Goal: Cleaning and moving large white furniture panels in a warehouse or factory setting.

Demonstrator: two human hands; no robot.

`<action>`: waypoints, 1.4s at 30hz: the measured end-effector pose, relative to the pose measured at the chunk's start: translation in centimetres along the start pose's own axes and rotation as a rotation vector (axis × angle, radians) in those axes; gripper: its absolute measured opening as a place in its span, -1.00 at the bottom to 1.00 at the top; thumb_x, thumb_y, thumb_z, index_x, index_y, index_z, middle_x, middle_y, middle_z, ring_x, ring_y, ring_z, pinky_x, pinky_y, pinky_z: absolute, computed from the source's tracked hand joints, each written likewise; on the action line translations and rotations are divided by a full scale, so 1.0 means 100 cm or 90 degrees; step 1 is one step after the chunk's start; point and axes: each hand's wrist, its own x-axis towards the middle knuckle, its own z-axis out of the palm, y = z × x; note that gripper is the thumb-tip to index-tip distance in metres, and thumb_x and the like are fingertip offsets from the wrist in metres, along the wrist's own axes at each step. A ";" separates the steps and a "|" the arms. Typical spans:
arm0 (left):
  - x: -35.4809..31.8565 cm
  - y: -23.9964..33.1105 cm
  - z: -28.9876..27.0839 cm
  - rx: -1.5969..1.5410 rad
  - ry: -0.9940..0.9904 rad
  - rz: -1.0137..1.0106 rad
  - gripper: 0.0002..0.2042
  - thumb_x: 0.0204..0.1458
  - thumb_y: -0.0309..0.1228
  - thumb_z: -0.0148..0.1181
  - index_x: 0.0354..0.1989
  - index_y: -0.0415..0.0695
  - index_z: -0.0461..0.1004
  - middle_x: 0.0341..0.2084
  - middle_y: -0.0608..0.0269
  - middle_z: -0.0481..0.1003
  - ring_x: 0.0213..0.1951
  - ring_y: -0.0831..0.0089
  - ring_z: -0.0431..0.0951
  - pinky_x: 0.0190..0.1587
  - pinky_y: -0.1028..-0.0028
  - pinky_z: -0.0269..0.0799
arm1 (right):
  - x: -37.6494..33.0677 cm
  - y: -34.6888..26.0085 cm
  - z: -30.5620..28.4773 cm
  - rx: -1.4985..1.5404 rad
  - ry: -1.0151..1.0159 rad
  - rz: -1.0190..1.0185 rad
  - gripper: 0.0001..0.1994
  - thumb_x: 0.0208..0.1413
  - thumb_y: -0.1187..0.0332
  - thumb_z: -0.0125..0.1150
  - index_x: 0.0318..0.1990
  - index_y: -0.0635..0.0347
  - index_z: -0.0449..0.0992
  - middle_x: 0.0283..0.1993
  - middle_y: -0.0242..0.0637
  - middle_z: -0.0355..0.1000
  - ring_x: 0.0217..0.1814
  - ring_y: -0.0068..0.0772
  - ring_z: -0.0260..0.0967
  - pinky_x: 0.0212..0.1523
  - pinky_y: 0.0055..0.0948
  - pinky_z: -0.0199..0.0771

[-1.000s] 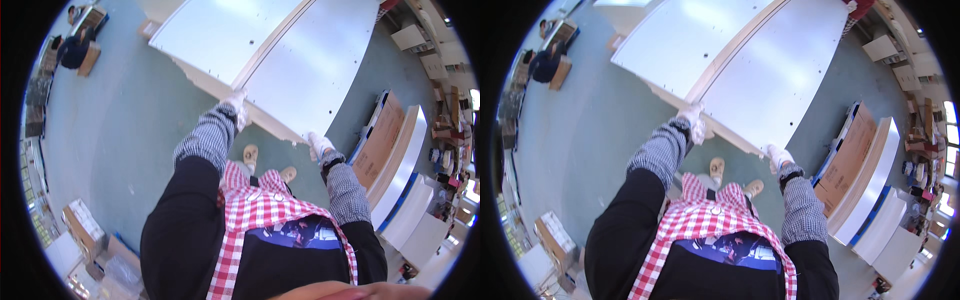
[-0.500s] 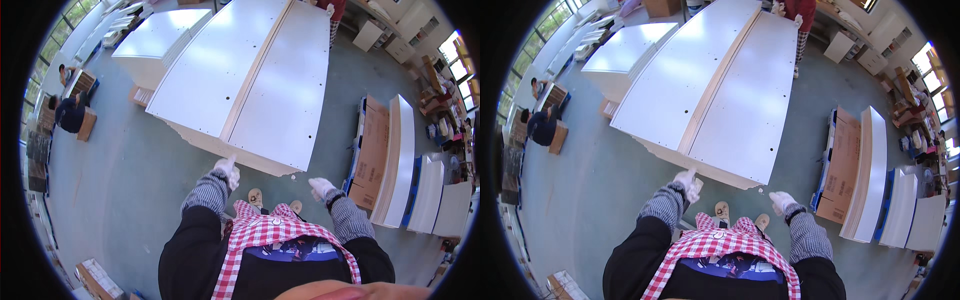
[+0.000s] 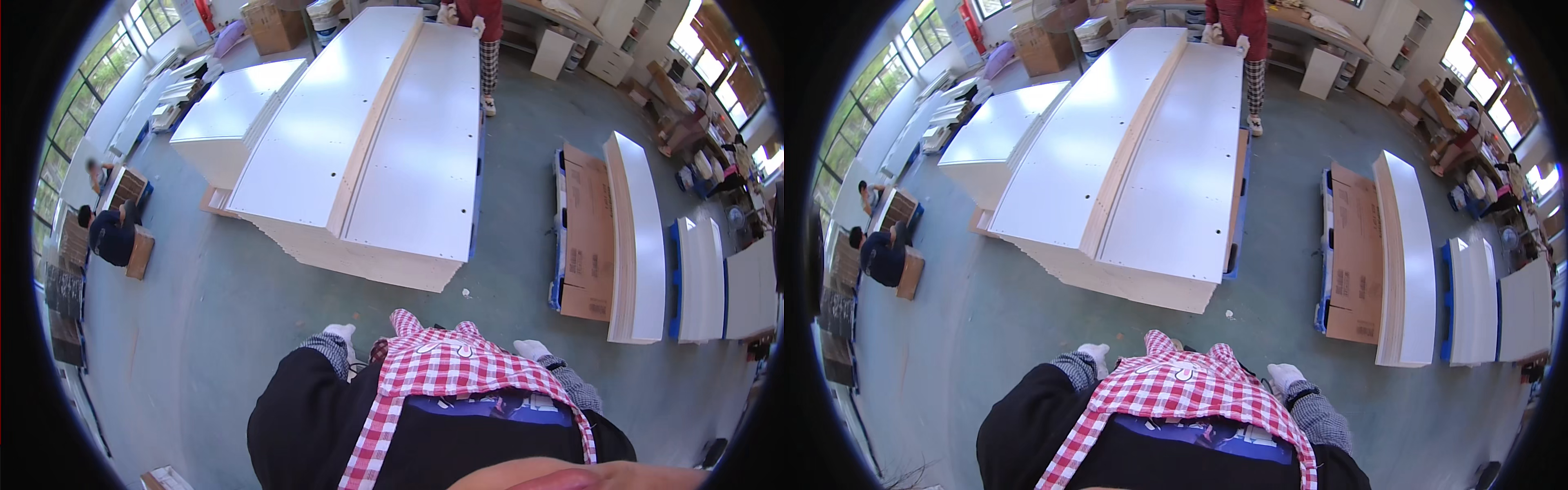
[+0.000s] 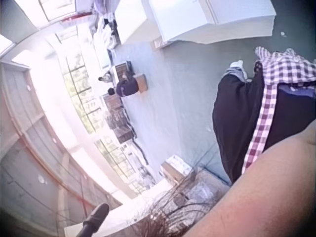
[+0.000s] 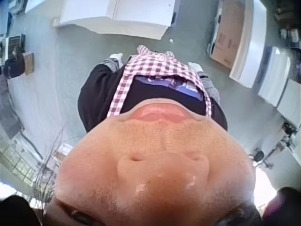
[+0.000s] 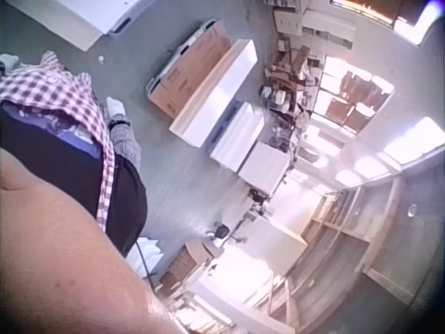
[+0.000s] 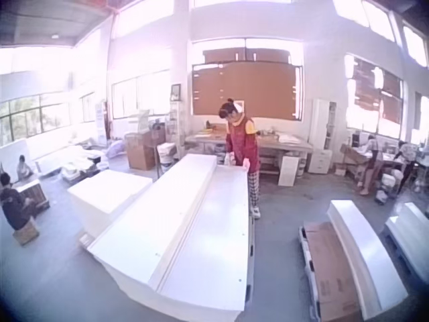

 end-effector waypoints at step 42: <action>-0.043 0.549 0.142 0.721 -0.217 0.720 -0.75 0.10 -0.22 0.03 -0.19 -0.12 0.47 -0.26 -0.23 0.55 -0.13 -0.17 0.55 -0.06 0.05 0.43 | -0.298 0.285 0.361 0.426 0.334 0.496 -0.79 0.00 0.42 0.06 -0.25 0.17 0.61 -0.24 -0.13 0.54 -0.10 -0.16 0.53 -0.06 -0.23 0.52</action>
